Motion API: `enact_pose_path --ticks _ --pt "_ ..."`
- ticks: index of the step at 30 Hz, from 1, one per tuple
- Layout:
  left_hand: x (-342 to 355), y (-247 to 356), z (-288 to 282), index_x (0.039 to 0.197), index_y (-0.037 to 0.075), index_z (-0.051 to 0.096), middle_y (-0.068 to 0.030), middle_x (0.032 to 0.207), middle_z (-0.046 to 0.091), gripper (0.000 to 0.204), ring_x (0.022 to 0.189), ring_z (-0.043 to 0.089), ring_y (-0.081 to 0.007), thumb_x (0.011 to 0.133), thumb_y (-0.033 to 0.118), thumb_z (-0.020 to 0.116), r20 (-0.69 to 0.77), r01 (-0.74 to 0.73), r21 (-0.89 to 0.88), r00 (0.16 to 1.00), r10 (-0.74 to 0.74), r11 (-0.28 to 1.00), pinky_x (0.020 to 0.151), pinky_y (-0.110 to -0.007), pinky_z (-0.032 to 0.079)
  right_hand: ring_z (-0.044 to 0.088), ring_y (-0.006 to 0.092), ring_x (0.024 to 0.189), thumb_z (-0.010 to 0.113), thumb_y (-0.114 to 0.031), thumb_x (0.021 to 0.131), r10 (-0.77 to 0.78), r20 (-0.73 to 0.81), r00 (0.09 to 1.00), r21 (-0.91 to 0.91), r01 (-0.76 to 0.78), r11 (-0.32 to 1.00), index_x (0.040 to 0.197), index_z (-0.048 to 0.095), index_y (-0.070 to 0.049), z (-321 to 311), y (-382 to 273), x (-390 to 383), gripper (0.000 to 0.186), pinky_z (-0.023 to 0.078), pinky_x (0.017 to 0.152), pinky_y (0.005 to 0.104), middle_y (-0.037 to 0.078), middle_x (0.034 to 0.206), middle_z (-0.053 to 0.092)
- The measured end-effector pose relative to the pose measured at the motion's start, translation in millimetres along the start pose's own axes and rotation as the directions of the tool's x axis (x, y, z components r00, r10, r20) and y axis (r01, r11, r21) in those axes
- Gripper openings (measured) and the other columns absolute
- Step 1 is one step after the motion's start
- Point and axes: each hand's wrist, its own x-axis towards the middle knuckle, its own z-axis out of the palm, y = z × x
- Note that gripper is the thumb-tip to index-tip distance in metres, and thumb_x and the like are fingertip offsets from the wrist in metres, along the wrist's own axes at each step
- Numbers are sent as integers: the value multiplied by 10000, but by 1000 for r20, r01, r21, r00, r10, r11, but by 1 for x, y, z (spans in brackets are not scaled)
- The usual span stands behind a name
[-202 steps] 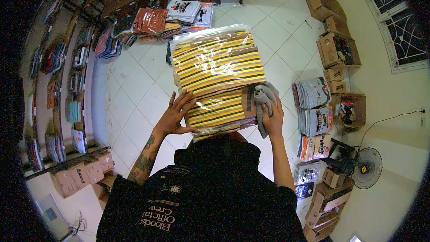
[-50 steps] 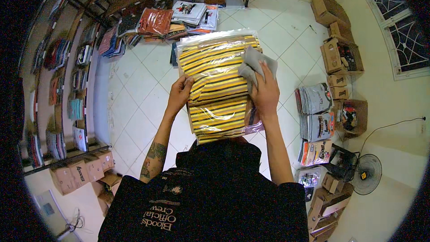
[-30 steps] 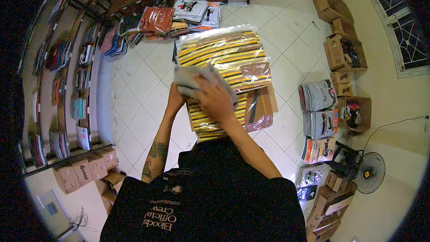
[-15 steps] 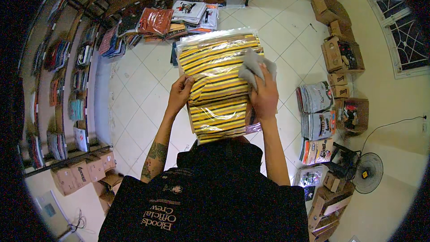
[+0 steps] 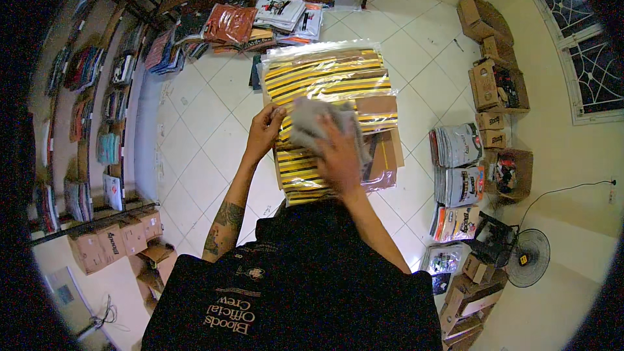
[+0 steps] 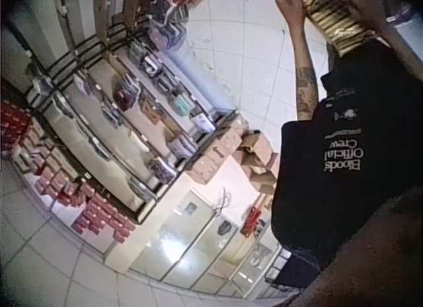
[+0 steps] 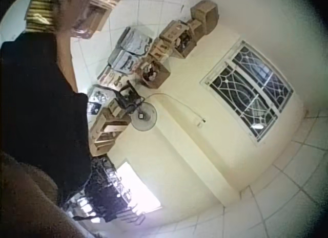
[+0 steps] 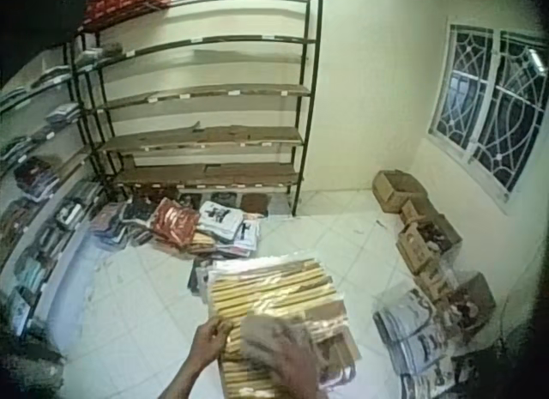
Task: The recorder picks up plastic-packaged shirts and wipes them down with a cleaning cloth in a warehouse.
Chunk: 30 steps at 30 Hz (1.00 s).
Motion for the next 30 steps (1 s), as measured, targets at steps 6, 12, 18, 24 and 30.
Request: enact_pose_path --ticks 6,12,18,24,30 --pt "0 3 -5 945 25 631 82 651 449 224 607 370 -15 1033 230 614 39 41 -20 998 -40 999 524 -240 292 548 225 1318 736 -140 748 -266 302 916 201 212 956 1085 654 -123 26 -41 -18 348 287 1213 548 55 1452 566" --pt "-4 16 -5 941 18 615 79 671 449 218 628 364 -12 1042 210 600 52 73 -26 996 -72 997 540 -238 291 558 213 1303 743 -135 730 -147 394 907 116 110 987 1148 659 -158 8 -31 -34 427 305 1199 545 28 1452 568" --pt "-4 8 -5 933 15 608 75 680 467 227 638 366 -10 1042 214 602 36 29 -16 999 -28 999 543 -235 289 560 273 1290 751 -158 752 80 350 933 -72 -58 996 1141 692 -163 -35 16 -55 393 332 1155 556 43 1361 636" --pt "-1 3 -6 964 7 623 72 684 477 223 648 377 -15 1043 215 601 69 23 -16 997 -22 1000 557 -229 312 521 293 1349 750 -133 759 217 169 961 -224 -177 959 1174 659 -119 -75 51 -71 425 335 1160 583 91 1376 615" --pt "-2 3 -4 980 7 628 73 705 501 216 667 398 -13 1044 211 598 26 21 -7 999 -20 1000 575 -222 331 523 306 1358 773 -125 713 212 35 977 -221 -200 955 1068 691 -96 -65 33 -78 365 434 1069 479 96 1391 612"
